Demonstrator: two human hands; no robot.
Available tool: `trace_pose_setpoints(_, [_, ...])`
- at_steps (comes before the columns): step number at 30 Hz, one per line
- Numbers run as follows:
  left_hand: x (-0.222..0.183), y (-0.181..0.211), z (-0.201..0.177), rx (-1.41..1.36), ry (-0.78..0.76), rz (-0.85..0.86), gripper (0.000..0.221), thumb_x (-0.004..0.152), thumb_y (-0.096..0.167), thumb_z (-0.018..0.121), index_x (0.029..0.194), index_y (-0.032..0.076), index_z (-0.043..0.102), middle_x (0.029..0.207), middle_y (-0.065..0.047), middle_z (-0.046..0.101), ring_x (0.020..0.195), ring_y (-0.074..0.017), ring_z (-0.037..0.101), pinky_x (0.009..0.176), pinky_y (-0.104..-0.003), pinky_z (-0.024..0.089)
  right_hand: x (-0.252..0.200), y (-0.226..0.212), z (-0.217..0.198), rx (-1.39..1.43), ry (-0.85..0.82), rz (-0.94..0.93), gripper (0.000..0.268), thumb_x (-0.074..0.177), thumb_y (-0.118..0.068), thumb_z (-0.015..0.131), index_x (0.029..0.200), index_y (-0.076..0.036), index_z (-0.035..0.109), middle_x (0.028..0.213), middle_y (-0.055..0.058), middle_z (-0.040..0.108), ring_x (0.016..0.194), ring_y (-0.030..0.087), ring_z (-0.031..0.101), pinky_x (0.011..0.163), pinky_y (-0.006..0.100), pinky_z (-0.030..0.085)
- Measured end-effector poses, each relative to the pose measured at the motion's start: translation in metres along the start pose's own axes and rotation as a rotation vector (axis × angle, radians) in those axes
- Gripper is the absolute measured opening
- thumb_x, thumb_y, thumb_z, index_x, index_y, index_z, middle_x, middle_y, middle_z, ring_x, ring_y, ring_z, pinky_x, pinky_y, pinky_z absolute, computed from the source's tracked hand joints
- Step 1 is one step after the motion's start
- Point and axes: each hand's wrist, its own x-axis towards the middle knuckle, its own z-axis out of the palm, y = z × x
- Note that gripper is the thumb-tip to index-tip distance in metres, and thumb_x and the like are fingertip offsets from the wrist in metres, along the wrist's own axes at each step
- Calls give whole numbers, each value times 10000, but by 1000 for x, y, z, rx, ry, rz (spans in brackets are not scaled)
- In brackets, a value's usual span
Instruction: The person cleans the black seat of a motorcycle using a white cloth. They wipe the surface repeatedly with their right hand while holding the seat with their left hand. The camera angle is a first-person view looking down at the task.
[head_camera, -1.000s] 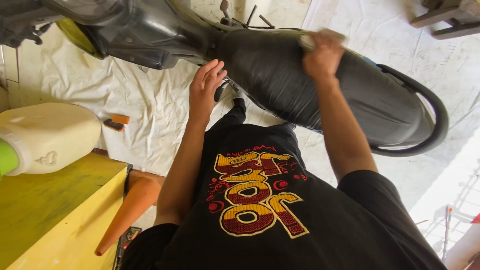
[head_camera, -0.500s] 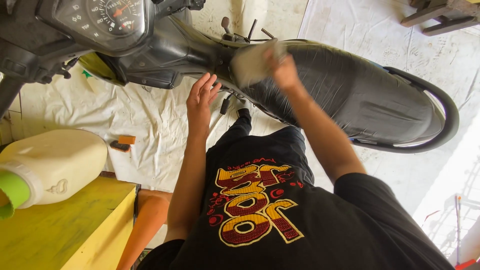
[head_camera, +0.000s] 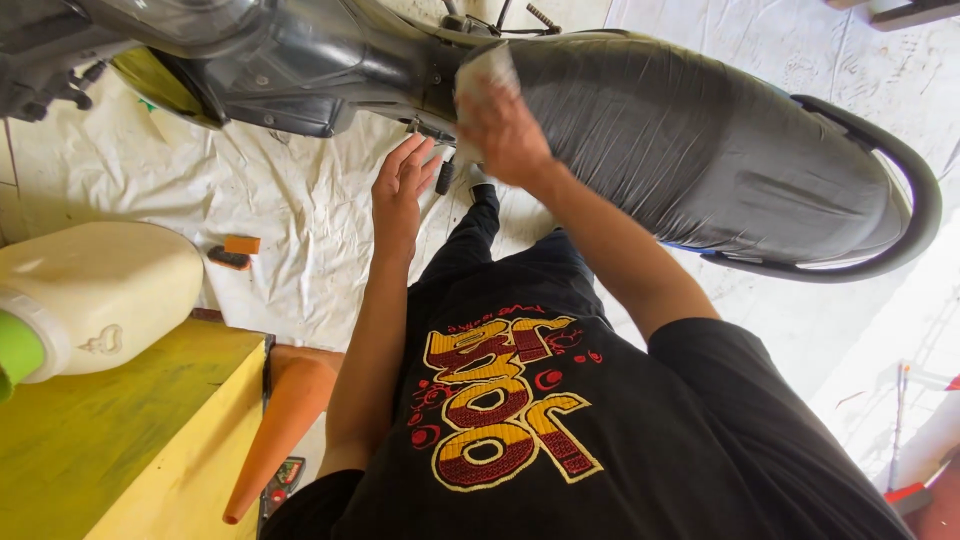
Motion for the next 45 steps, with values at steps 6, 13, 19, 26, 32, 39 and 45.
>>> trace_pose_setpoints(6, [-7, -4, 33, 88, -55, -1, 426, 1108, 268, 486, 1471, 48, 522, 1474, -184, 611, 1314, -306, 653, 1111, -409, 492, -81, -45, 217, 463, -322, 80, 471, 972, -196, 534, 1438, -182, 602, 1232, 171, 726, 1182, 348, 667, 1133, 499, 430])
trace_pose_setpoints(13, [-15, -23, 67, 118, -116, -26, 433, 1103, 267, 495, 1474, 45, 514, 1476, -184, 606, 1322, -305, 648, 1114, -414, 489, -148, -15, 158, 1027, -160, 420, 469, 1065, -424, 541, 1381, -78, 574, 1072, 272, 706, 975, 448, 697, 888, 525, 550])
trace_pose_setpoints(19, [-38, -36, 110, 101, -76, -17, 440, 1093, 294, 505, 1462, 59, 554, 1488, -136, 600, 1344, -278, 621, 1125, -412, 503, -124, 16, 53, 919, 570, 104, 560, 861, -66, 603, 1420, -44, 579, 1375, 188, 622, 1267, 411, 587, 1071, 499, 475])
trace_pose_setpoints(26, [-88, -85, 122, 130, 46, -31, 428, 1074, 293, 545, 1442, 78, 575, 1484, -99, 565, 1362, -236, 561, 1106, -397, 483, -129, 12, 129, 87, 306, -259, 350, 935, -207, 614, 1266, -126, 693, 1535, 89, 548, 1464, 261, 416, 1240, 411, 217])
trace_pose_setpoints(32, [-118, -117, 140, 85, 90, -127, 452, 1055, 309, 558, 1445, 82, 581, 1422, -161, 613, 1327, -258, 610, 1101, -388, 491, -197, 10, 177, -53, 156, -277, 317, 970, -273, 552, 1205, -134, 714, 1466, 69, 601, 1451, 211, 436, 1248, 366, 198])
trace_pose_setpoints(39, [-129, -116, 179, 92, -2, -84, 454, 1065, 315, 531, 1452, 79, 562, 1455, -164, 582, 1358, -284, 595, 1108, -395, 486, -299, 37, 184, 6, 248, -170, 316, 946, -241, 586, 1202, -103, 710, 1438, 59, 634, 1430, 178, 484, 1246, 340, 251])
trace_pose_setpoints(45, [-123, -125, 200, 126, -89, -42, 470, 1057, 321, 534, 1462, 84, 555, 1456, -177, 587, 1373, -294, 595, 1114, -406, 486, -409, 79, 204, 193, 357, 17, 364, 885, -75, 612, 1238, -90, 697, 1357, 91, 680, 1319, 205, 580, 1200, 414, 350])
